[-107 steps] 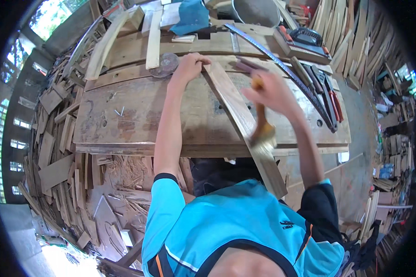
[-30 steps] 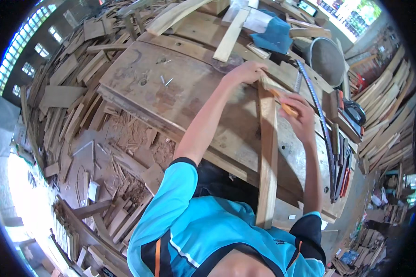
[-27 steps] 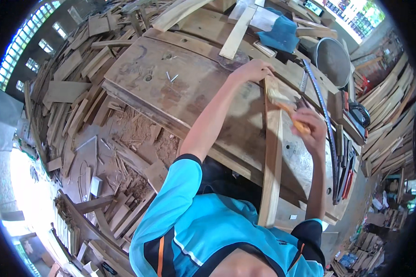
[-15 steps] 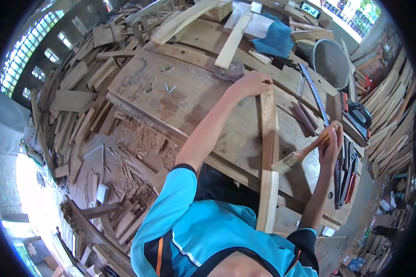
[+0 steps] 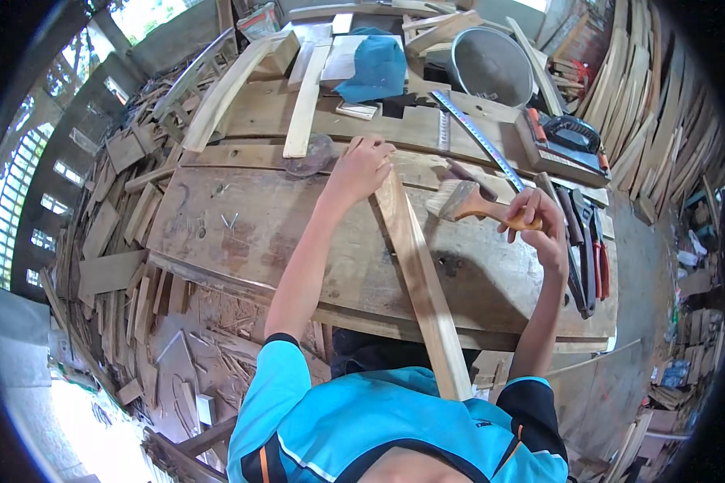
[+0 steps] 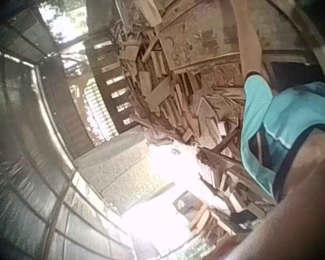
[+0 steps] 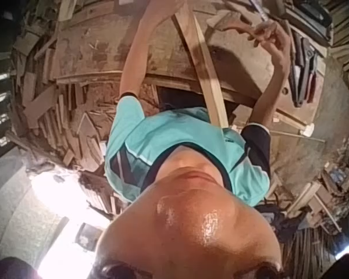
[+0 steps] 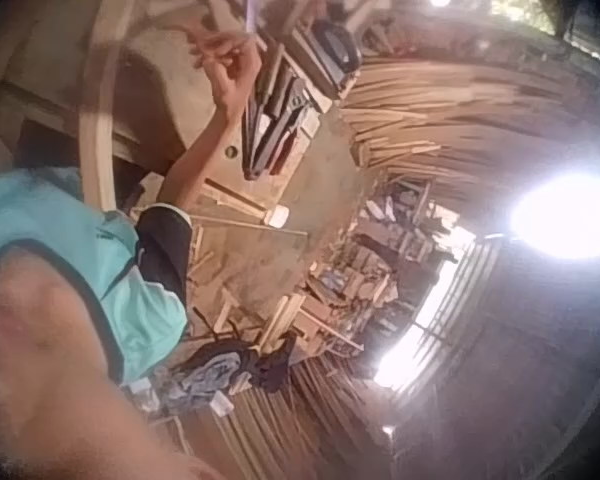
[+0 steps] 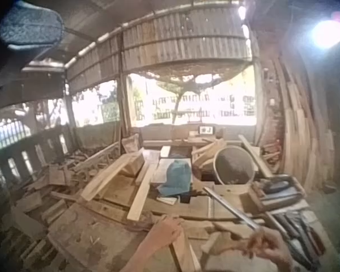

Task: Measure a piece of wood, mark it, and then use a chisel and an adjustable wrench as a mallet to carve a notch.

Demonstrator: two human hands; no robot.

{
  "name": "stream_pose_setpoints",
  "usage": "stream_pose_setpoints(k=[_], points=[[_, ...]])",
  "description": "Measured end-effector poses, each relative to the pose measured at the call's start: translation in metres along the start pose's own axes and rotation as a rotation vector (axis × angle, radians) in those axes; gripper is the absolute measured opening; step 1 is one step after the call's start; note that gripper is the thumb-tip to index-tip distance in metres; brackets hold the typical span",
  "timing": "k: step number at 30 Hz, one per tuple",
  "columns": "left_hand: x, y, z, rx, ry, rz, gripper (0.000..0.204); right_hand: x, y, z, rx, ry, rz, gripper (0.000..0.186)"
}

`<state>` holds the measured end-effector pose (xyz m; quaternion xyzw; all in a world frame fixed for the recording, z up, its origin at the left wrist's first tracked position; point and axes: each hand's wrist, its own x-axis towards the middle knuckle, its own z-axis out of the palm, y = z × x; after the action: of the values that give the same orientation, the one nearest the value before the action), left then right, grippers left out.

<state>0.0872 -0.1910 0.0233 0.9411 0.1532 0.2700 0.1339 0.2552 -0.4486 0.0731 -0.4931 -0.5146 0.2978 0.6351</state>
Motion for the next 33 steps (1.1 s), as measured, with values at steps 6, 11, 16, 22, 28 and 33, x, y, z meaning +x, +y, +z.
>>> stream_pose_setpoints(k=[6,11,16,22,28,33], points=[[-0.004,0.022,0.001,-0.027,-0.078,0.018,0.024,0.000,-0.002,-0.002,-0.062,-0.031,0.054,0.021],[-0.007,0.019,0.001,-0.007,-0.182,0.011,0.025,0.002,-0.002,-0.005,-0.253,-0.036,0.082,0.017],[-0.009,0.024,0.001,-0.071,-0.161,0.007,0.025,0.001,0.002,-0.014,-0.416,-0.029,0.021,0.020],[-0.008,0.022,0.001,-0.066,-0.151,0.022,0.026,0.000,-0.002,-0.010,-0.389,0.010,0.146,0.018],[-0.007,0.023,0.000,-0.077,-0.148,0.048,0.025,0.000,-0.002,-0.010,-0.413,0.013,0.076,0.017],[-0.008,0.022,0.003,-0.031,-0.119,0.035,0.024,0.001,0.002,-0.015,-0.477,-0.038,0.040,0.020]])
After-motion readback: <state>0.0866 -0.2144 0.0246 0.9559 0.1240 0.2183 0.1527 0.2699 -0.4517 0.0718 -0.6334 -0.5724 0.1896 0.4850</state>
